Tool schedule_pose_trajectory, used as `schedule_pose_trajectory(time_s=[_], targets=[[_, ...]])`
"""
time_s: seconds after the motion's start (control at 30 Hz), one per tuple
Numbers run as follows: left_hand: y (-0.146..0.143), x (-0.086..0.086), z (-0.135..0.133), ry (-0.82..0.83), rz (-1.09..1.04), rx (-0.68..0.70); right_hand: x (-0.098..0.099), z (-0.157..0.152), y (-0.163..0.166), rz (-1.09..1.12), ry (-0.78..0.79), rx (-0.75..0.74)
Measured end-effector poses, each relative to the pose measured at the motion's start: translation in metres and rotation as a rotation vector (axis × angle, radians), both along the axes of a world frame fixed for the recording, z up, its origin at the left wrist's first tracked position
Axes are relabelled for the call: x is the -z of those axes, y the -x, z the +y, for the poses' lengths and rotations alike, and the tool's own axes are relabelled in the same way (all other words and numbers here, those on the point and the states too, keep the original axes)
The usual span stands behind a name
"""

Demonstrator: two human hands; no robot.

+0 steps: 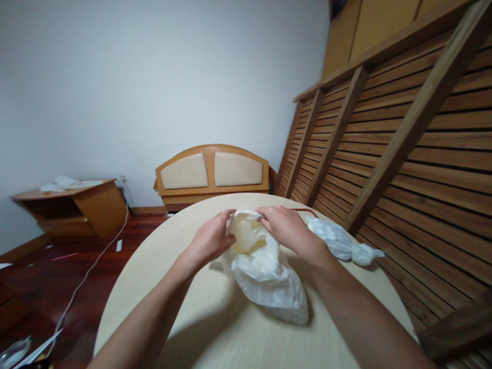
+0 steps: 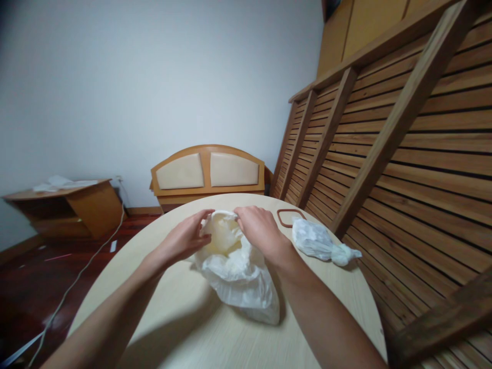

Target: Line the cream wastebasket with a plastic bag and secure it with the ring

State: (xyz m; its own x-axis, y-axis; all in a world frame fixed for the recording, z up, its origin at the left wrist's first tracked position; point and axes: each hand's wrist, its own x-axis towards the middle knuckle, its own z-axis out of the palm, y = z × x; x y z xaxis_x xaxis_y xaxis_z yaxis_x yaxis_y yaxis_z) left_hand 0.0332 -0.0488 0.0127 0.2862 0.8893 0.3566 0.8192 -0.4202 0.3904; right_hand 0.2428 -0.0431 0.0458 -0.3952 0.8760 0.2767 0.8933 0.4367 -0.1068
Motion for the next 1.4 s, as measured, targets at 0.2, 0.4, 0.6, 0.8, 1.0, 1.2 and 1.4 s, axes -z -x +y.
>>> schedule_pose_trajectory(time_s=[0.2,0.4,0.6,0.8,1.0,1.2,1.4], targets=[[0.006,-0.003,-0.002,0.12,0.04,0.016,-0.002,0.0,-0.008,0.024,0.012,-0.008],[-0.005,0.001,-0.002,0.071,-0.051,-0.026,-0.002,-0.002,-0.002,0.026,-0.033,-0.033],[-0.011,0.011,0.008,0.006,-0.029,-0.119,-0.001,-0.002,0.0,0.03,-0.055,-0.071],[-0.001,0.013,0.01,0.033,0.032,-0.094,0.0,-0.001,-0.002,0.034,-0.034,-0.094],[0.004,0.01,0.009,0.016,-0.031,-0.005,0.001,0.001,-0.002,0.063,-0.054,-0.131],[-0.004,0.0,0.007,-0.056,-0.063,-0.054,0.009,0.009,-0.003,0.113,-0.054,-0.232],[-0.003,-0.004,0.008,-0.051,-0.01,-0.171,0.006,0.008,0.001,0.102,-0.224,-0.233]])
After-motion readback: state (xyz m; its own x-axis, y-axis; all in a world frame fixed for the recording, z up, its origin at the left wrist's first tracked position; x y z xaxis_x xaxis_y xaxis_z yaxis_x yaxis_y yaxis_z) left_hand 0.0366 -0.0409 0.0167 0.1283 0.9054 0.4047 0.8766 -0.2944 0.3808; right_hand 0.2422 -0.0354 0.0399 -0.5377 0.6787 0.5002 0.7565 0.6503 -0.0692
